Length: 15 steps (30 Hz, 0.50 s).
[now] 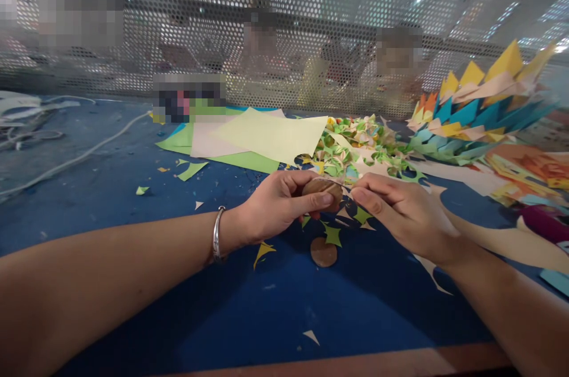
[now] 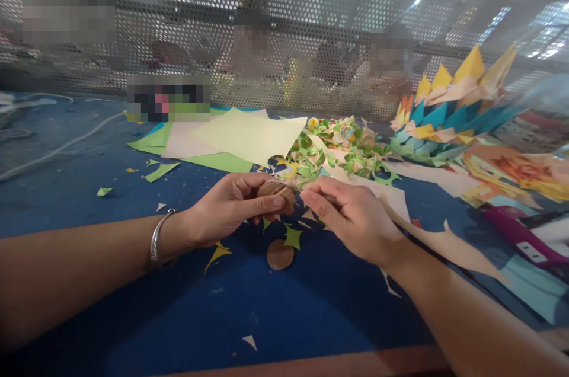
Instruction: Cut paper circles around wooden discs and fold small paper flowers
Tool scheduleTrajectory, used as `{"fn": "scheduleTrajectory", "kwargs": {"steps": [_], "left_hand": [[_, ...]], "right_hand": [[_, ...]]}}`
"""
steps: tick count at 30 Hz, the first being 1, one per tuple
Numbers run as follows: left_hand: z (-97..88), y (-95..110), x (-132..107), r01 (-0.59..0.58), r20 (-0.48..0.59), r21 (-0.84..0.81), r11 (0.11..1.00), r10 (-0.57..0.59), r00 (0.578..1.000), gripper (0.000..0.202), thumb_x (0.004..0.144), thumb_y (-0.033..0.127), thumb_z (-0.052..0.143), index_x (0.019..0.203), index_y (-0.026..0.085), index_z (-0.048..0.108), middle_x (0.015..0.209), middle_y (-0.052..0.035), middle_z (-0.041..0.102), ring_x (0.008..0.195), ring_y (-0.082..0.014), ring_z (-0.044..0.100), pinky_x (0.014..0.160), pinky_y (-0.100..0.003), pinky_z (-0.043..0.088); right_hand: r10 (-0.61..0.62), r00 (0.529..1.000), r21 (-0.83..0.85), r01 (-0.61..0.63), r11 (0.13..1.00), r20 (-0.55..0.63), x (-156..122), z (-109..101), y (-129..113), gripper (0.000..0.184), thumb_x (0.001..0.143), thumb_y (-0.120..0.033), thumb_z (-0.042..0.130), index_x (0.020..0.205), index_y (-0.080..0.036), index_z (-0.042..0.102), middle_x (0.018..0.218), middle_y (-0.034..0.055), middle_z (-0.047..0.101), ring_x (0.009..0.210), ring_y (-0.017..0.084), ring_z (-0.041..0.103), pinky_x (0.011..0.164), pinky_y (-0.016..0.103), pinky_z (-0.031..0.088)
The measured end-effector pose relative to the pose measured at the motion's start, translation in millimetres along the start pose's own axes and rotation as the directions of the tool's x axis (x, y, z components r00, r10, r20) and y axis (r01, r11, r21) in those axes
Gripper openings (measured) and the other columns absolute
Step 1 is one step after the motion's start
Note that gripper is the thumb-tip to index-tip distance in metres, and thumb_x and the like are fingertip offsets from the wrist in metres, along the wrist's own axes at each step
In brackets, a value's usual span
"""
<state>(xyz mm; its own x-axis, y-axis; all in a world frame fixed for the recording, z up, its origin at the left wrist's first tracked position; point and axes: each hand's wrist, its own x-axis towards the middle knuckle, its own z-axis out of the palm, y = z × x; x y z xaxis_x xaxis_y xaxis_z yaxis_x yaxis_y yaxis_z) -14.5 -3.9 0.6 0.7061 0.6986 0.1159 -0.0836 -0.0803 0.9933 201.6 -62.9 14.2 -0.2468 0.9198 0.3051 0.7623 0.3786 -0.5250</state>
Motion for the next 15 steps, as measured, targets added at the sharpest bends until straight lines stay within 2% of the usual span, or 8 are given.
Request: {"fn": "scheduleTrajectory", "kwargs": {"steps": [4,15], "left_hand": [[-0.5,0.8,-0.1,0.008,0.010,0.011,1.000,-0.008,1.000,0.013,0.087,0.025,0.067,0.089,0.013,0.071,0.083,-0.0026,0.071,0.064,-0.0071,0.055,0.058,-0.018,0.043],[-0.5,4.4,-0.2,0.024,0.024,0.022,0.999,-0.024,0.999,0.013,0.088,0.025,0.065,0.085,0.013,0.068,0.081,-0.0020,0.069,0.064,-0.0070,0.057,0.060,-0.019,0.044]], "right_hand": [[-0.034,0.999,-0.003,0.034,0.999,-0.008,0.5,-0.5,-0.7,0.038,0.099,-0.049,0.045,0.074,-0.022,0.054,0.061,-0.0040,0.045,0.055,0.011,0.043,0.051,0.023,0.035],[0.007,1.000,0.005,-0.007,1.000,-0.010,1.1,2.3,1.8,0.038,0.099,-0.049,0.045,0.074,-0.022,0.053,0.064,-0.0025,0.048,0.059,0.012,0.045,0.056,0.025,0.037]]}}
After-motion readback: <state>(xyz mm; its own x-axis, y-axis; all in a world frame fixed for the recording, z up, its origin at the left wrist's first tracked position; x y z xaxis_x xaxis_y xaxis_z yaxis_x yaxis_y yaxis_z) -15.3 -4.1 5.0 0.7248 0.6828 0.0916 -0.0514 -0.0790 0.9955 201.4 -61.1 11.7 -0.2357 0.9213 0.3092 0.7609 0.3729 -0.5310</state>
